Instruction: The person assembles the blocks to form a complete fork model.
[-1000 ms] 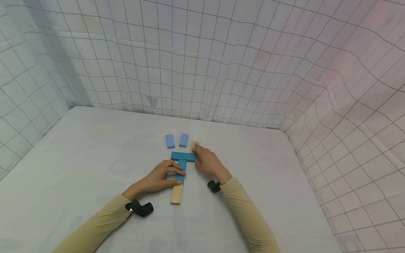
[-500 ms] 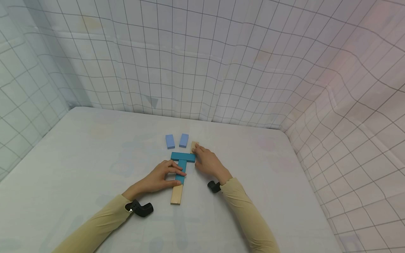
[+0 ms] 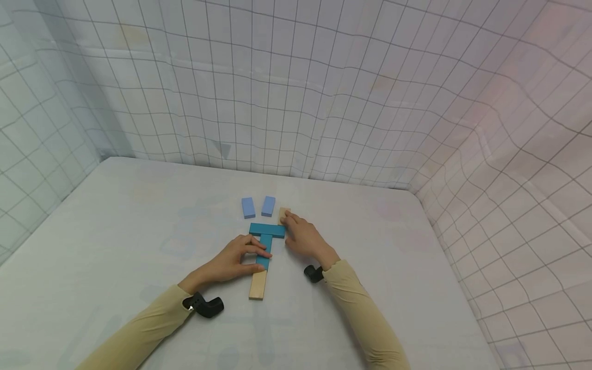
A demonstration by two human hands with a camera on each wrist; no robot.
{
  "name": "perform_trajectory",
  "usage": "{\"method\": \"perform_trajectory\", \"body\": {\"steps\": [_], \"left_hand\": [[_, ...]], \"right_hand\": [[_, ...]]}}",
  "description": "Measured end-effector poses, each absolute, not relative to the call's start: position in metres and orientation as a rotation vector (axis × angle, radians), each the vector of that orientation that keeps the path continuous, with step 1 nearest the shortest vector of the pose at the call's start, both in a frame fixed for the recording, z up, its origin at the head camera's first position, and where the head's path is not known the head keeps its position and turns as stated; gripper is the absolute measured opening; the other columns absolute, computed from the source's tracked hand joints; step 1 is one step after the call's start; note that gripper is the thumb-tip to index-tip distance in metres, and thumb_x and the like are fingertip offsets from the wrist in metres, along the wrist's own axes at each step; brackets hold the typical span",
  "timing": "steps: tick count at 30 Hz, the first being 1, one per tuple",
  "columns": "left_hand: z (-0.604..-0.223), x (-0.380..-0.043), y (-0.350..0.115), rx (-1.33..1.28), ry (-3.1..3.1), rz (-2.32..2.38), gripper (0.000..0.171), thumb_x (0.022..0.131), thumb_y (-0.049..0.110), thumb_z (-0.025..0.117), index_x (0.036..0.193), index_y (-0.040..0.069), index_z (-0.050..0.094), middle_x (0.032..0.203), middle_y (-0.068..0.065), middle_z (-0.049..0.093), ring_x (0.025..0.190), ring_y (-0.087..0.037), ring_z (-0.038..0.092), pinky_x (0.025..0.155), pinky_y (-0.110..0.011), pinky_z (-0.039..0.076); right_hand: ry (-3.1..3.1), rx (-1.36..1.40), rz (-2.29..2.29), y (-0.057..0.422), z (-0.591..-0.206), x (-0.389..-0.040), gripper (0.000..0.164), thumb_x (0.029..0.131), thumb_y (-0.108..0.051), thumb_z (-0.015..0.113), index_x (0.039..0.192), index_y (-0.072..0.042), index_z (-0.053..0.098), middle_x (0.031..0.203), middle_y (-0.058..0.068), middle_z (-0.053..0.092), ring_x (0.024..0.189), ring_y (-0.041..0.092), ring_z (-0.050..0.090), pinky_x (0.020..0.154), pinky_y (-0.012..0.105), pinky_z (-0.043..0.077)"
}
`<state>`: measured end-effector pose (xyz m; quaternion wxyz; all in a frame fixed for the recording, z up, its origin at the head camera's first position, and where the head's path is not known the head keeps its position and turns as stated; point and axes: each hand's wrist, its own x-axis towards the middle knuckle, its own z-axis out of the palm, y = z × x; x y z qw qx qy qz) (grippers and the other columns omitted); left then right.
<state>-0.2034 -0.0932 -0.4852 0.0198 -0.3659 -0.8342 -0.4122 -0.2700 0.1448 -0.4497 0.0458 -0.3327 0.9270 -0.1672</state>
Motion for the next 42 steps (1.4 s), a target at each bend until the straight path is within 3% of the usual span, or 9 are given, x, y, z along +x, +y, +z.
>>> {"method": "perform_trajectory", "body": {"steps": [8, 16, 27, 42], "left_hand": [[-0.486, -0.204, -0.094, -1.141, -2.576, -1.274, 0.033, 0.085, 0.033, 0.072, 0.114, 0.017, 0.071, 0.111, 0.003, 0.052, 0.101, -0.017, 0.046, 0.087, -0.041, 0.035], [-0.489, -0.205, -0.094, -1.151, -2.567, -1.275, 0.032, 0.086, 0.033, 0.071, 0.114, 0.018, 0.071, 0.112, 0.003, 0.052, 0.101, -0.018, 0.046, 0.087, -0.041, 0.035], [-0.489, -0.205, -0.094, -1.141, -2.584, -1.285, 0.032, 0.087, 0.035, 0.070, 0.114, 0.018, 0.071, 0.111, 0.004, 0.052, 0.099, -0.016, 0.045, 0.085, -0.040, 0.035], [-0.485, -0.205, -0.095, -1.139, -2.593, -1.275, 0.031, 0.086, 0.032, 0.071, 0.114, 0.018, 0.071, 0.112, 0.003, 0.053, 0.100, -0.017, 0.046, 0.087, -0.041, 0.035]], "right_hand": [[2.820, -0.995, -0.603, 0.145, -0.450, -0.273, 0.048, 0.090, -0.002, 0.058, 0.136, -0.001, 0.046, 0.147, 0.022, 0.029, 0.130, 0.037, 0.037, 0.100, 0.047, 0.036], [2.838, -0.988, -0.708, 0.141, -0.452, -0.281, 0.048, 0.091, 0.003, 0.049, 0.138, 0.004, 0.041, 0.143, 0.024, 0.035, 0.132, 0.036, 0.033, 0.105, 0.046, 0.030], [2.906, -1.033, -0.724, 0.127, -0.451, -0.293, 0.039, 0.098, -0.005, 0.041, 0.135, 0.001, 0.048, 0.140, 0.019, 0.042, 0.131, 0.032, 0.037, 0.106, 0.044, 0.028], [2.904, -1.051, -0.562, 0.107, -0.444, -0.299, 0.042, 0.098, -0.009, 0.040, 0.139, -0.002, 0.047, 0.143, 0.014, 0.042, 0.133, 0.035, 0.033, 0.105, 0.048, 0.029]]}}
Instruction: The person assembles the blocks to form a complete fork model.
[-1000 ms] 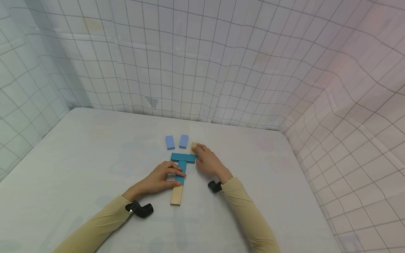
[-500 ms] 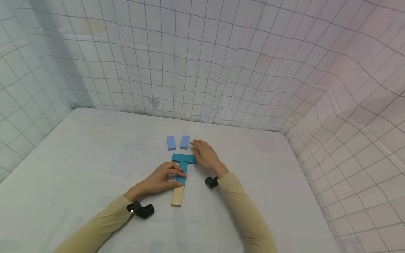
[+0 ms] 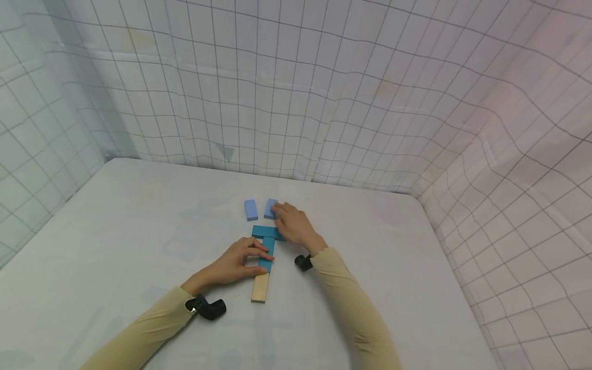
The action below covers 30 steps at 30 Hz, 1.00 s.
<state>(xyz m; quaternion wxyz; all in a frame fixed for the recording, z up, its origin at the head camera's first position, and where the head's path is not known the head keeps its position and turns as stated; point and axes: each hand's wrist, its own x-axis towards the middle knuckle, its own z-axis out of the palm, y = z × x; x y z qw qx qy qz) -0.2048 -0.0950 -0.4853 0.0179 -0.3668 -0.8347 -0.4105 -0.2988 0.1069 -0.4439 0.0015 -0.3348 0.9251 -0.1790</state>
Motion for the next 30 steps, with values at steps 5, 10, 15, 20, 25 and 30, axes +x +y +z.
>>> {"method": "perform_trajectory", "body": {"steps": [5, 10, 15, 20, 25, 30], "left_hand": [[-0.4860, -0.2065, -0.0959, -1.146, -2.594, -1.259, 0.031, 0.086, 0.033, 0.071, 0.113, 0.018, 0.071, 0.113, 0.002, 0.053, 0.102, -0.018, 0.046, 0.088, -0.042, 0.035], [-0.4870, -0.2078, -0.0969, -1.149, -2.584, -1.267, 0.031, 0.085, 0.031, 0.072, 0.113, 0.018, 0.072, 0.113, 0.002, 0.053, 0.102, -0.018, 0.046, 0.089, -0.042, 0.035], [-0.4878, -0.2093, -0.0972, -1.151, -2.578, -1.268, 0.031, 0.086, 0.032, 0.071, 0.114, 0.019, 0.071, 0.112, 0.003, 0.053, 0.101, -0.017, 0.046, 0.088, -0.042, 0.035], [-0.4876, -0.2097, -0.0968, -1.152, -2.574, -1.261, 0.032, 0.086, 0.033, 0.071, 0.114, 0.018, 0.071, 0.111, 0.003, 0.053, 0.100, -0.017, 0.046, 0.087, -0.041, 0.035], [-0.4878, -0.2098, -0.0965, -1.153, -2.570, -1.255, 0.031, 0.086, 0.033, 0.072, 0.113, 0.018, 0.072, 0.110, 0.003, 0.053, 0.099, -0.017, 0.046, 0.086, -0.040, 0.035], [-0.4865, -0.2093, -0.0961, -1.152, -2.576, -1.257, 0.032, 0.085, 0.032, 0.072, 0.113, 0.018, 0.072, 0.110, 0.003, 0.053, 0.099, -0.016, 0.046, 0.086, -0.040, 0.035]], "right_hand": [[2.900, -1.025, -0.480, 0.1042, -0.4462, -0.2993, 0.042, 0.100, -0.013, 0.037, 0.140, -0.005, 0.047, 0.146, 0.010, 0.040, 0.136, 0.031, 0.030, 0.103, 0.052, 0.029], [2.897, -1.010, -0.443, 0.1039, -0.4465, -0.2981, 0.042, 0.100, -0.014, 0.037, 0.141, -0.006, 0.046, 0.146, 0.008, 0.039, 0.137, 0.030, 0.029, 0.102, 0.053, 0.029], [2.884, -1.025, -0.440, 0.1058, -0.4448, -0.2969, 0.042, 0.100, -0.013, 0.038, 0.141, -0.006, 0.046, 0.146, 0.009, 0.039, 0.136, 0.031, 0.030, 0.102, 0.053, 0.029], [2.882, -1.035, -0.424, 0.1090, -0.4444, -0.2957, 0.042, 0.100, -0.013, 0.038, 0.141, -0.007, 0.047, 0.146, 0.009, 0.039, 0.136, 0.030, 0.030, 0.103, 0.053, 0.029], [2.881, -1.037, -0.434, 0.1108, -0.4448, -0.2951, 0.041, 0.100, -0.012, 0.039, 0.140, -0.007, 0.048, 0.145, 0.009, 0.040, 0.136, 0.030, 0.031, 0.103, 0.052, 0.030], [2.875, -1.030, -0.441, 0.1125, -0.4453, -0.2941, 0.041, 0.100, -0.011, 0.038, 0.139, -0.007, 0.048, 0.145, 0.009, 0.040, 0.136, 0.029, 0.030, 0.103, 0.052, 0.029]]}}
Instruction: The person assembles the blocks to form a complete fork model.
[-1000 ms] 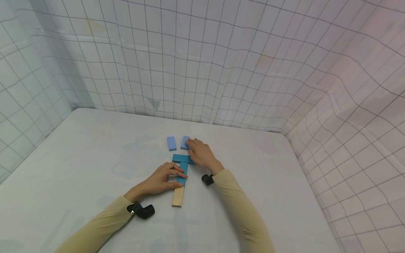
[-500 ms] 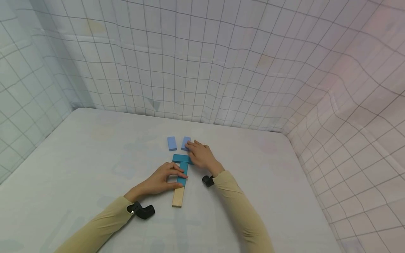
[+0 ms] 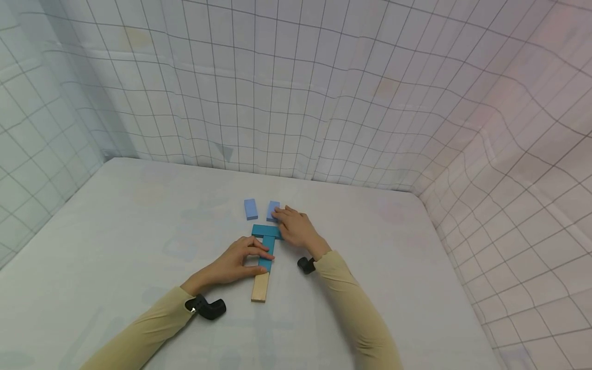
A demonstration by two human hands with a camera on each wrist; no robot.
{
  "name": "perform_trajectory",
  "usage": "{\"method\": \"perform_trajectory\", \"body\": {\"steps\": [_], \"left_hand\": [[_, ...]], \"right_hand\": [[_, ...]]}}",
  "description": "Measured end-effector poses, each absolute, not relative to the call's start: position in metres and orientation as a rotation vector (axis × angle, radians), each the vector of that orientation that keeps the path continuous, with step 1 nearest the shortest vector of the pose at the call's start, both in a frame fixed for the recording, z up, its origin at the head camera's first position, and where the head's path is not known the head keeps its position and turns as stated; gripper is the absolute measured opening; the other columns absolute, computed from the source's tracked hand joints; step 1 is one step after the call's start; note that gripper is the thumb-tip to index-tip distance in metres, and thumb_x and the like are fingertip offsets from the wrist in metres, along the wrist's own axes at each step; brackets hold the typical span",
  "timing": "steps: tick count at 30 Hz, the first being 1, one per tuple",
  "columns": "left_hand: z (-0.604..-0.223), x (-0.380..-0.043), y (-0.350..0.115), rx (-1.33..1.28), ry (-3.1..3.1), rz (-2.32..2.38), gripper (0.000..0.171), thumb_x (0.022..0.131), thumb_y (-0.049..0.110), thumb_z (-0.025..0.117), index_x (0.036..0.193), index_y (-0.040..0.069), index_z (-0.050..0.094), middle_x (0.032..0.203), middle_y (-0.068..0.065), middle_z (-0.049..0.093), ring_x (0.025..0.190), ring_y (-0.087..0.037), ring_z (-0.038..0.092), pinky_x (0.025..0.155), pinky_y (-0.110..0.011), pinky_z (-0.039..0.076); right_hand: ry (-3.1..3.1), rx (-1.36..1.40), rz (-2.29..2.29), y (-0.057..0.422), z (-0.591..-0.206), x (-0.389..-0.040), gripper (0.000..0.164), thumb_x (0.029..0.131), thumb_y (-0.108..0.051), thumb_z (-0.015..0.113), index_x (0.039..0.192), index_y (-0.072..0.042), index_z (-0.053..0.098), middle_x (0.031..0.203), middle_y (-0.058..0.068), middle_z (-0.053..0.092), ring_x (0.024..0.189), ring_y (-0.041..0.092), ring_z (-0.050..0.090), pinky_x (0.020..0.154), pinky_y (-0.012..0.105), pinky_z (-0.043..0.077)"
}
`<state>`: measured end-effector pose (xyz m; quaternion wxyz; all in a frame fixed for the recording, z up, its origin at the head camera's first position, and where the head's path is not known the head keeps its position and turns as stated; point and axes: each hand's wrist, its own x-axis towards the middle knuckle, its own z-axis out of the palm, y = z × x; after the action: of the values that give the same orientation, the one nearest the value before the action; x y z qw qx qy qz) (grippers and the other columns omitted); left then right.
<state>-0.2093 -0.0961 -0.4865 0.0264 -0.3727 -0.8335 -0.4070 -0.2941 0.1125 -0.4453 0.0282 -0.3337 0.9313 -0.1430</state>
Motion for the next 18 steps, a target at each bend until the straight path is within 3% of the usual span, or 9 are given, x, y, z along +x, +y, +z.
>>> {"method": "perform_trajectory", "body": {"steps": [18], "left_hand": [[-0.4853, -0.2091, -0.0964, -1.140, -2.597, -1.255, 0.033, 0.084, 0.032, 0.073, 0.114, 0.017, 0.071, 0.111, 0.003, 0.053, 0.100, -0.016, 0.046, 0.087, -0.040, 0.035]], "right_hand": [[2.823, -1.072, -0.506, 0.1167, -0.4455, -0.2883, 0.042, 0.098, -0.007, 0.039, 0.139, -0.003, 0.048, 0.145, 0.010, 0.040, 0.136, 0.033, 0.029, 0.103, 0.054, 0.028]]}}
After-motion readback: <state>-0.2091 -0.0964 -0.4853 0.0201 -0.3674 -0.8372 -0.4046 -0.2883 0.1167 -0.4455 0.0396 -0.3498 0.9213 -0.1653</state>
